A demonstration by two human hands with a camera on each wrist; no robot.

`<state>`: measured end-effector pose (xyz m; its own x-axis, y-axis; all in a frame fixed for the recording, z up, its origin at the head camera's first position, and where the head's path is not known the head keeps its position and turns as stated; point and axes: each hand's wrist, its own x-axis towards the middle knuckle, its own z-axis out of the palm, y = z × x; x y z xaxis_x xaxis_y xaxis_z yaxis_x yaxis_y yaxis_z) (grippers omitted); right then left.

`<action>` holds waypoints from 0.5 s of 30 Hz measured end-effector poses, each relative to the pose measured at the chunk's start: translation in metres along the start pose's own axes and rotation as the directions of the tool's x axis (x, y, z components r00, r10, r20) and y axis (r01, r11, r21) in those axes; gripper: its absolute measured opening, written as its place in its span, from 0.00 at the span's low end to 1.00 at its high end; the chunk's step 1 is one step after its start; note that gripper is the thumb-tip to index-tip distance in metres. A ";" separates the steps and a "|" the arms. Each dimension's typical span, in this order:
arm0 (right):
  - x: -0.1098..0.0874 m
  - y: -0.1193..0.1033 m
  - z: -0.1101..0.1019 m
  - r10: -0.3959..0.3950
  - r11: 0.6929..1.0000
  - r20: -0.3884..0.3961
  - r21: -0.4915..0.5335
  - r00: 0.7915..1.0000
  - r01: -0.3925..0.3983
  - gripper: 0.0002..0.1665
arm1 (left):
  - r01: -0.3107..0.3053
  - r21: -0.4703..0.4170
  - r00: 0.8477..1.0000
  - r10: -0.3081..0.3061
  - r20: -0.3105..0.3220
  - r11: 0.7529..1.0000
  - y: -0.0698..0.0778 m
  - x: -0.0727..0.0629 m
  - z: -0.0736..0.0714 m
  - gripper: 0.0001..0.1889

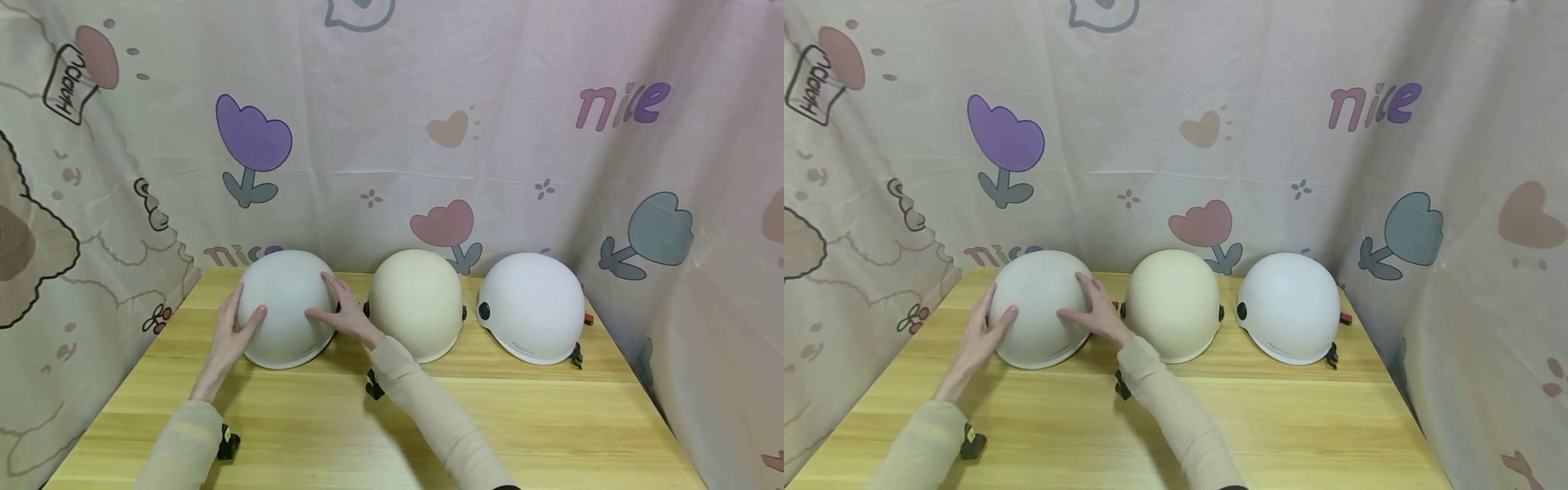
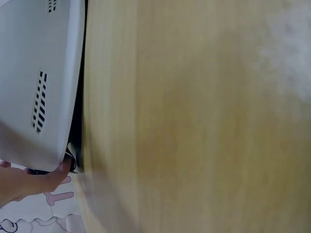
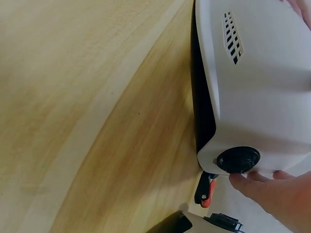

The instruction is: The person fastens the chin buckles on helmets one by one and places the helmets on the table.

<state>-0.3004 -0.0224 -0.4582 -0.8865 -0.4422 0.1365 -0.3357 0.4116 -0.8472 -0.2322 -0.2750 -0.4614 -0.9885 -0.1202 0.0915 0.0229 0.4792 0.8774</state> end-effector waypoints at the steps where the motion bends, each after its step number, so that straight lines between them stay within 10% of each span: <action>1: 0.000 0.000 0.000 0.001 1.000 0.001 0.003 1.000 -0.001 0.51 | 0.002 0.001 1.000 -0.002 0.001 1.000 0.000 -0.001 0.000 0.44; 15: -0.003 -0.004 0.004 0.032 0.999 -0.009 0.028 0.999 -0.032 0.58 | -0.008 0.036 0.999 0.009 -0.047 0.999 0.013 -0.010 -0.005 0.44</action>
<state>-0.2950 -0.0256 -0.4572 -0.8997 -0.4214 0.1137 -0.2980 0.4027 -0.8654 -0.2214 -0.2725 -0.4487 -0.9802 -0.1565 0.1216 0.0250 0.5113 0.8591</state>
